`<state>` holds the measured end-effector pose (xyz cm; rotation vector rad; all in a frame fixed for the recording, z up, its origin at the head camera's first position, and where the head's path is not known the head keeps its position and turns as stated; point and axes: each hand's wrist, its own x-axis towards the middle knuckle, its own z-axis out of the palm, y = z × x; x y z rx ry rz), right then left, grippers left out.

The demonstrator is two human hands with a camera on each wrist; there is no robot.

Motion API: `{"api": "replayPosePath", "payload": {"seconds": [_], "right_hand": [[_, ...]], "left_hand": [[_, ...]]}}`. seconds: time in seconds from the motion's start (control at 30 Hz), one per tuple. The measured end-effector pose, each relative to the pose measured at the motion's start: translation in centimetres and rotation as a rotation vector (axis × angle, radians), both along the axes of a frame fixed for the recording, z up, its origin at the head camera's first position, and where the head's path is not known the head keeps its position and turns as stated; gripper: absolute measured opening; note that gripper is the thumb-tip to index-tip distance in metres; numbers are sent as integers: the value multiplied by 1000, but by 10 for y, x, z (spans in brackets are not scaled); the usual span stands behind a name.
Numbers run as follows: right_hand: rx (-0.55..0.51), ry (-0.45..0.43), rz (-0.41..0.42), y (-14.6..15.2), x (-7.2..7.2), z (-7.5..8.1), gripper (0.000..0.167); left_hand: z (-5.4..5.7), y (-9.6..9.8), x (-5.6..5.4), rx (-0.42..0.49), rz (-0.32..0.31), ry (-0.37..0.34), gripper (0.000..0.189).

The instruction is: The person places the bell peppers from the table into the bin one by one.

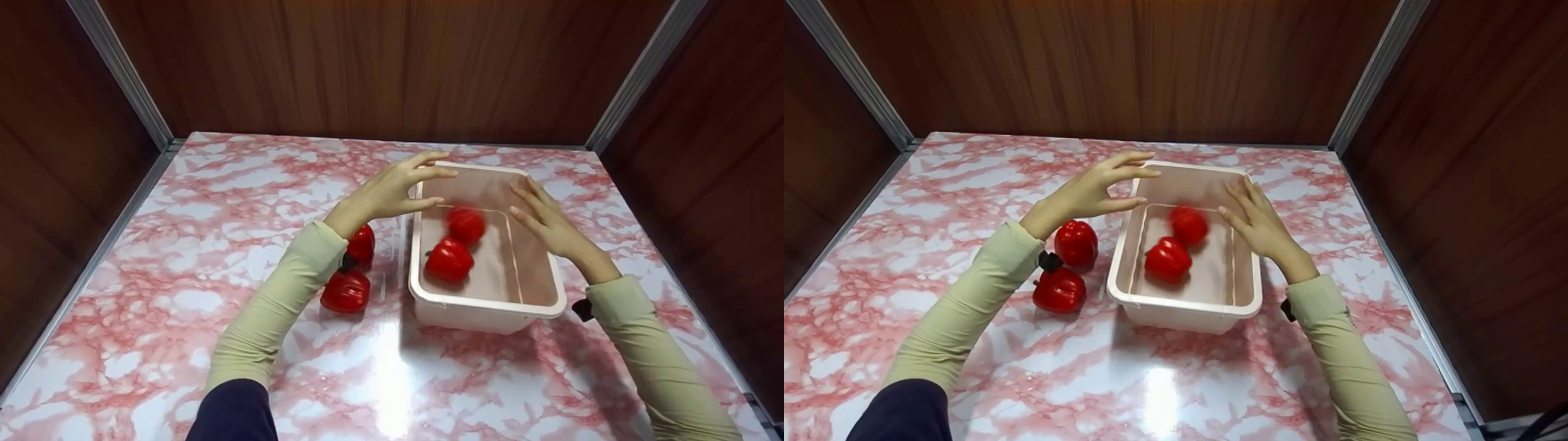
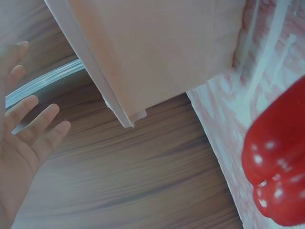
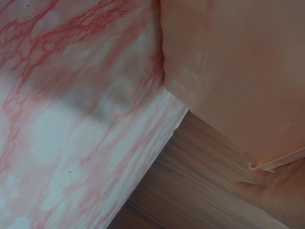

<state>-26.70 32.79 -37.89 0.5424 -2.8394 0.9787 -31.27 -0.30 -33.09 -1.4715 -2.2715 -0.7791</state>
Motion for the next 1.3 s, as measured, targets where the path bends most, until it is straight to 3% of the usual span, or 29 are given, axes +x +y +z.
{"api": "replayPosePath", "payload": {"seconds": [0.37,0.67,1.0,1.3], "right_hand": [[-2,-44,-19,1,1,2,57],[-9,-27,-10,1,0,1,56],[-12,-16,-7,0,0,0,56],[-10,-37,-13,0,1,1,56]], "left_hand": [[-8,-23,2,-48,63,-64,42],[-17,-42,2,-80,101,-123,43],[-31,-54,2,-155,141,-196,49],[-39,-64,3,-199,156,-213,53]]}}
